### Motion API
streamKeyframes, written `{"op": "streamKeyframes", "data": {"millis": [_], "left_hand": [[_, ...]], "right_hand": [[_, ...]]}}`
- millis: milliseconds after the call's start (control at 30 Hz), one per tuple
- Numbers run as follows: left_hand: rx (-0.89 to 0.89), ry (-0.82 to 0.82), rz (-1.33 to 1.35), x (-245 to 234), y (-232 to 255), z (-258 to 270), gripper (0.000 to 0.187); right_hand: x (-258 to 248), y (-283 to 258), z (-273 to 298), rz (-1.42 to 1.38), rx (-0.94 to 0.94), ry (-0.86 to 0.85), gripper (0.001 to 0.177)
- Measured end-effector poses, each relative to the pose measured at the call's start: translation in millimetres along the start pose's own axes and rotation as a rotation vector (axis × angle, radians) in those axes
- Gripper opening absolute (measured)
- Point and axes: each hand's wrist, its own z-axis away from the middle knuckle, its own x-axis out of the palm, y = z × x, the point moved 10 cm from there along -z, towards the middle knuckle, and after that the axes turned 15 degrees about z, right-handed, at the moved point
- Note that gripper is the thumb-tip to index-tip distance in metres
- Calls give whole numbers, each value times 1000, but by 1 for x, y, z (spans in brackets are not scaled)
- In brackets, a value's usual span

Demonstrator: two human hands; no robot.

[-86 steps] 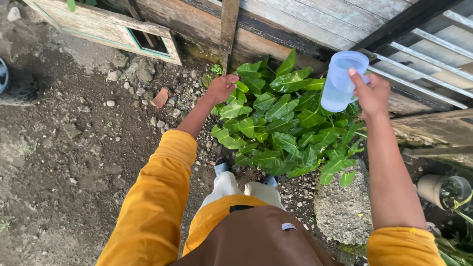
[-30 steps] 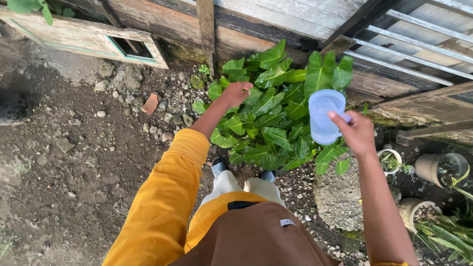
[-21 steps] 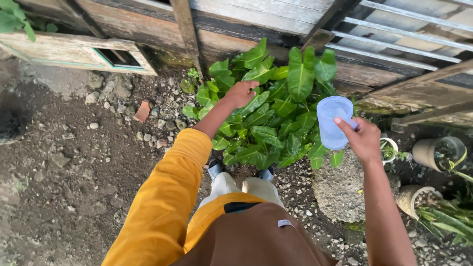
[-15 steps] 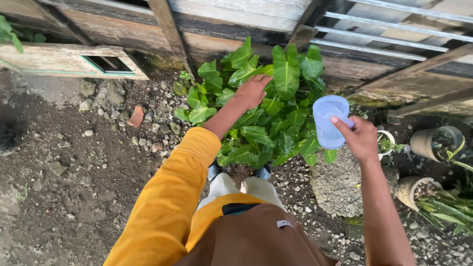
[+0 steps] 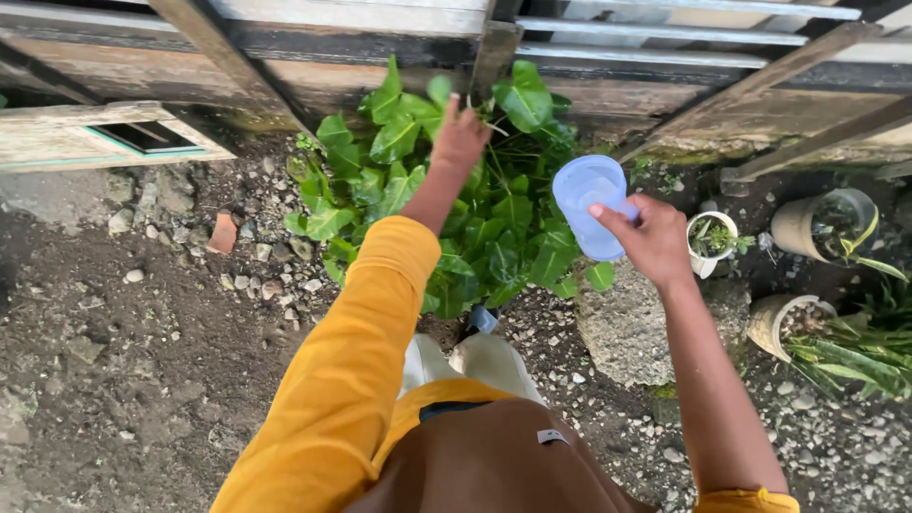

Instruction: The person is watering and cleaning the leaves of a plant in a garden using a plastic cup.

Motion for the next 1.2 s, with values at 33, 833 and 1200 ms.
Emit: {"op": "streamKeyframes", "data": {"millis": [33,833,1200], "left_hand": [[-66,-113,-76,6,-12,7,61],[-245,-279,26,93,-31,116,26],[-277,-223,65,93,-36,118,32]], "right_hand": [[-3,-1,-1,-21,-20,3,50],[18,-31,-120,249,-193,-20,49],[9,-5,-111,-51,-221,29,55]]}}
